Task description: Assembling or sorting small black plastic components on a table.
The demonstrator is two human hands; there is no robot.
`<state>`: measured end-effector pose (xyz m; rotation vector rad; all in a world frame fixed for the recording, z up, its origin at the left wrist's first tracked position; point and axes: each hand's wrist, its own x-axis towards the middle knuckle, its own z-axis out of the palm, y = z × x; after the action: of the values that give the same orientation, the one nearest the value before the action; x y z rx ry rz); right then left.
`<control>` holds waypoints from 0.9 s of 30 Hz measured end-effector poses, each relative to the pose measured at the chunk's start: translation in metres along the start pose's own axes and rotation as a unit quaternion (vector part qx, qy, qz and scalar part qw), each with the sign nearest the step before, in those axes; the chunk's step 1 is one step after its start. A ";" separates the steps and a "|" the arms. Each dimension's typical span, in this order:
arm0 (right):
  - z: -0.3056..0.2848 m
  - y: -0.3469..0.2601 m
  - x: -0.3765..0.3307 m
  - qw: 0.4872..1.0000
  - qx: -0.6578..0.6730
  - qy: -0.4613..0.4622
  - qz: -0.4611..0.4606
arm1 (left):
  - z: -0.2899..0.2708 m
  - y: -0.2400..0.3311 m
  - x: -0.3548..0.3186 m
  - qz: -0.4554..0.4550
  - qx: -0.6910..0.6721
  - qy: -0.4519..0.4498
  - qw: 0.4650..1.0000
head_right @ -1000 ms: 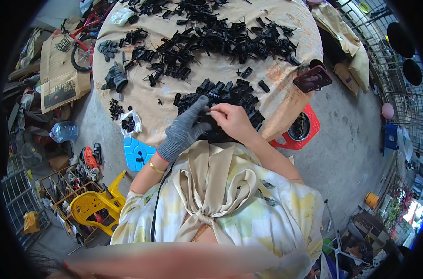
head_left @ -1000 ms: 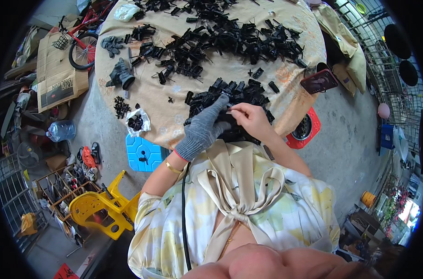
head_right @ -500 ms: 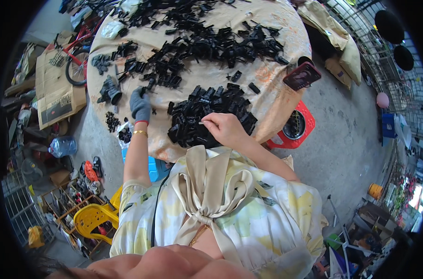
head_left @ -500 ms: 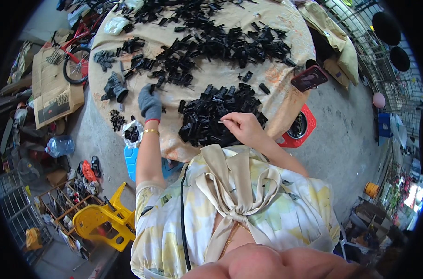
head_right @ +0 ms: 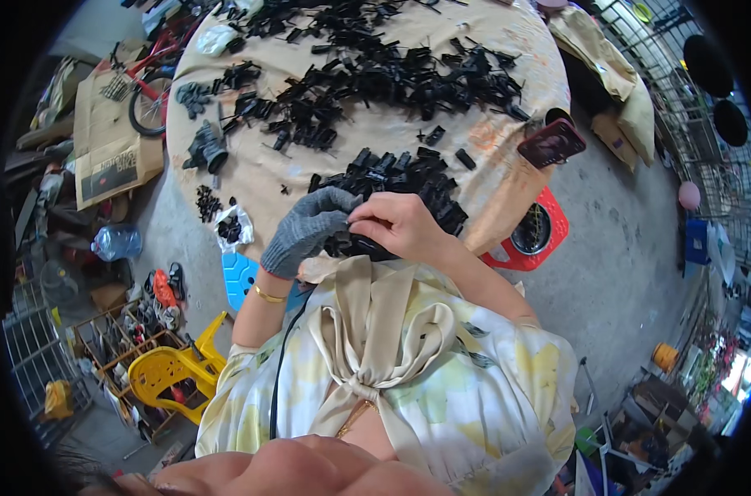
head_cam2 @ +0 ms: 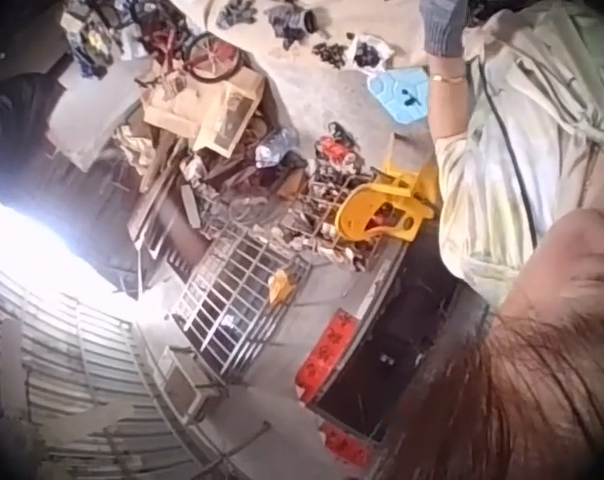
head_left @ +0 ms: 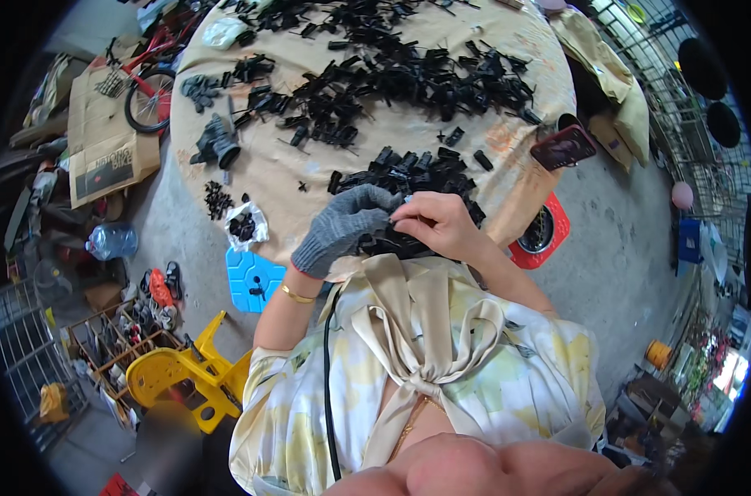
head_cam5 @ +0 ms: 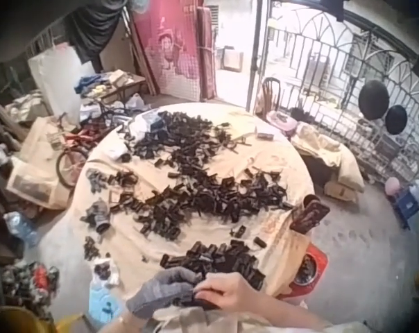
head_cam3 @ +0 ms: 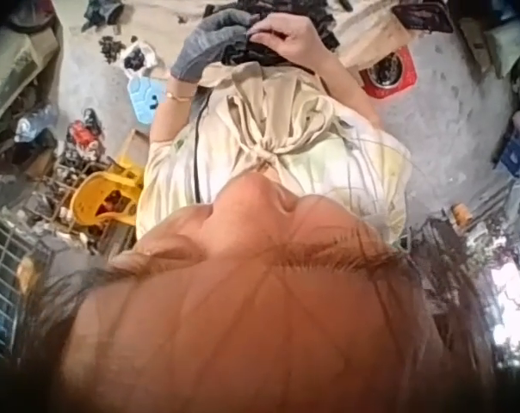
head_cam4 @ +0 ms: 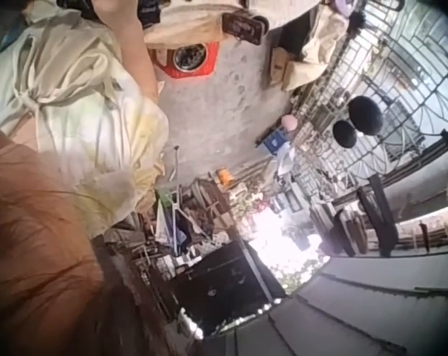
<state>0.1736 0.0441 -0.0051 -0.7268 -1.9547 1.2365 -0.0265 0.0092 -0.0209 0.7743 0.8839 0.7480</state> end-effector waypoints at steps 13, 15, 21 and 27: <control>0.016 0.012 -0.005 0.954 0.148 0.023 0.261 | 0.042 -0.018 -0.010 0.227 0.145 0.141 0.953; 0.017 0.012 -0.005 0.950 0.164 0.018 0.264 | 0.040 -0.021 -0.010 0.222 0.112 0.146 0.958; 0.016 0.011 -0.010 0.915 0.301 0.004 0.269 | 0.032 -0.020 -0.012 0.173 0.019 0.172 0.970; 0.016 0.002 -0.006 0.965 0.151 -0.008 0.216 | 0.033 -0.018 -0.013 0.174 0.073 0.178 0.966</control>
<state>0.1644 0.0322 -0.0127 -1.0149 -1.6109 1.7587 0.0006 -0.0193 -0.0169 0.9576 1.1502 1.1683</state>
